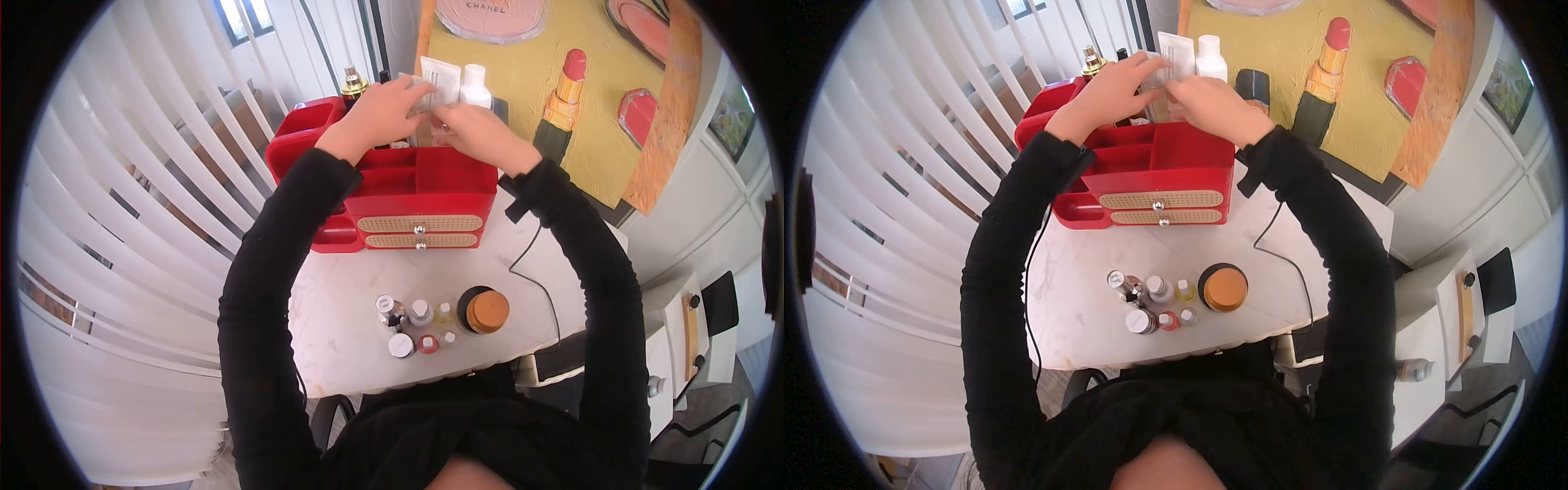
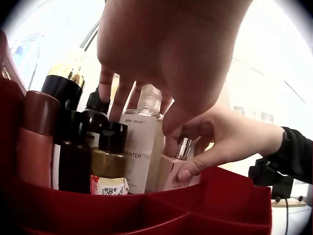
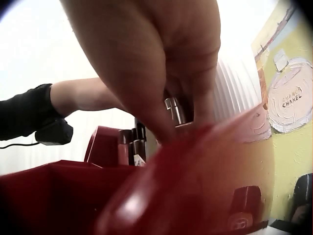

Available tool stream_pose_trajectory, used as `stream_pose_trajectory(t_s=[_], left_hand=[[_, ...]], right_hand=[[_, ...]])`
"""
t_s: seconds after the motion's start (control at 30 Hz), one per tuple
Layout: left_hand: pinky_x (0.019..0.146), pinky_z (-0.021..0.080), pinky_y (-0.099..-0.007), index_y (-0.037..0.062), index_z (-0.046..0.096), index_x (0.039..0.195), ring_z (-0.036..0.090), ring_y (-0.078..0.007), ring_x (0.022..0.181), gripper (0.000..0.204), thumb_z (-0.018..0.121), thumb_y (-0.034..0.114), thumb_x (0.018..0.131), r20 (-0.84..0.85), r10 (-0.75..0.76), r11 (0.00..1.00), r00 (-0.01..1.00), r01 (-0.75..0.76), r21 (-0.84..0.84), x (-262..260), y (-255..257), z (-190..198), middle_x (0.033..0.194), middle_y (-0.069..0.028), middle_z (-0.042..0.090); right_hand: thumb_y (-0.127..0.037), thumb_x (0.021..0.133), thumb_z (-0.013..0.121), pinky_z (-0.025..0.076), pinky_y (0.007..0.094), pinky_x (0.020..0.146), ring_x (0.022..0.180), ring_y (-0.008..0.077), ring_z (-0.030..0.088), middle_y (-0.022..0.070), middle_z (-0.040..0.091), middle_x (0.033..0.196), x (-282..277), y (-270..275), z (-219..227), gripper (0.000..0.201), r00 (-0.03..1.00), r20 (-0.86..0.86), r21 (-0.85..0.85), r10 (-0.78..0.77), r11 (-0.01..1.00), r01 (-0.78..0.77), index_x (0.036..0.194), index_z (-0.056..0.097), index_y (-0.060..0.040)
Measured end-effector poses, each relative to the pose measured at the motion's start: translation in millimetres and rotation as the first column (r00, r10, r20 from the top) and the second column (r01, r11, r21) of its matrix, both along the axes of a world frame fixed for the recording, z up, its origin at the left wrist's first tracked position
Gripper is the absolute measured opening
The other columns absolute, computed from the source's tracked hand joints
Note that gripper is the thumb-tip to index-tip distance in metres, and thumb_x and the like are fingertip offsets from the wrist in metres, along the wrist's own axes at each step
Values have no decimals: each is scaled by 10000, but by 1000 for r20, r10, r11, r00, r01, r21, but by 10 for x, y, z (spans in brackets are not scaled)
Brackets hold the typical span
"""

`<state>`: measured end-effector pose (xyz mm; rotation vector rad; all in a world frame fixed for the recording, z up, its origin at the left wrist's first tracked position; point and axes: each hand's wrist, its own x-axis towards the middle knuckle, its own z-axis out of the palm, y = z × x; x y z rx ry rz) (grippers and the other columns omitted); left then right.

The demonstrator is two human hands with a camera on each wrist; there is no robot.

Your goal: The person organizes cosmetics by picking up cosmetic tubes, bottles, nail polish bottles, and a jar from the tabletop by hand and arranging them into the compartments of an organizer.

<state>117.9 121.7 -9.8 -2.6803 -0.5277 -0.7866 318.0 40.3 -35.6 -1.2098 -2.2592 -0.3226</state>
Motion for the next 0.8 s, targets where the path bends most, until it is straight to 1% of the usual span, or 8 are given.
stream_pose_trajectory(t_s=[0.07, 0.17, 0.23, 0.37, 0.47, 0.67, 0.73, 0.8], left_hand=[[860, 491, -406, 160, 542, 1318, 612, -317, 1015, 476, 688, 278, 881, 90, -67, 986, 994, 80, -146, -35, -48, 53, 1136, -108, 586], [861, 505, -381, 148, 574, 1304, 618, -316, 1008, 482, 723, 242, 855, 120, -101, 985, 988, 117, -130, -77, -55, 60, 1120, -124, 617], [845, 511, -384, 139, 609, 1257, 629, -316, 967, 445, 739, 220, 839, 130, -93, 982, 987, 112, -153, -66, -35, 80, 1067, -132, 640], [775, 530, -391, 118, 692, 1092, 653, -321, 816, 318, 780, 188, 794, 85, -91, 979, 992, 105, -174, 19, 14, 212, 858, -150, 678], [736, 539, -389, 121, 704, 1045, 653, -325, 742, 290, 795, 178, 775, 28, -83, 983, 996, 86, -164, 69, 74, 274, 802, -157, 679], [740, 551, -380, 109, 685, 1090, 675, -298, 753, 323, 784, 167, 788, 42, -92, 978, 995, 99, -183, 42, 75, 244, 799, -154, 684], [740, 553, -384, 112, 664, 1149, 679, -297, 757, 377, 779, 161, 793, 45, -95, 985, 994, 101, -138, 6, 35, 257, 811, -150, 688], [759, 551, -383, 110, 569, 1295, 683, -301, 780, 527, 760, 139, 805, 96, -37, 927, 995, 70, -367, -64, -54, 307, 840, -147, 700]], right_hand=[[-121, 832, 687, 505, 429, 743, 853, 373, 641, 149, 662, 879, -13, -22, 12, 187, 1000, 6, 21, -10, 1000, 10, 933, 558, -29], [-122, 800, 712, 510, 416, 737, 851, 335, 640, 125, 653, 851, -53, -81, 62, 186, 1000, 13, 42, -23, 999, 22, 904, 583, -37], [-122, 755, 738, 516, 401, 733, 859, 298, 629, 96, 636, 825, -68, -138, 135, 176, 979, 200, 242, -49, 970, -1, 862, 624, -43], [-124, 717, 754, 522, 384, 736, 874, 272, 620, 71, 626, 814, -10, -75, 135, 156, 981, 188, 183, -44, 983, 9, 824, 662, -56], [-131, 720, 755, 522, 391, 730, 853, 282, 626, 73, 629, 815, 5, -48, 151, 151, 990, 137, 143, -27, 990, 8, 829, 679, -61], [-163, 804, 691, 537, 413, 715, 847, 336, 656, 161, 657, 852, -25, -45, 258, 137, 980, 198, 55, -30, 998, 19, 823, 658, -31], [-200, 840, 692, 539, 431, 728, 863, 364, 659, 183, 676, 886, -101, -44, 291, 251, 999, -43, 164, -17, 986, 24, 1035, 628, -56], [-227, 841, 699, 536, 446, 731, 861, 381, 659, 191, 678, 883, -127, 52, 314, 329, 994, -100, 213, 39, 977, -17, 1102, 589, -59]])
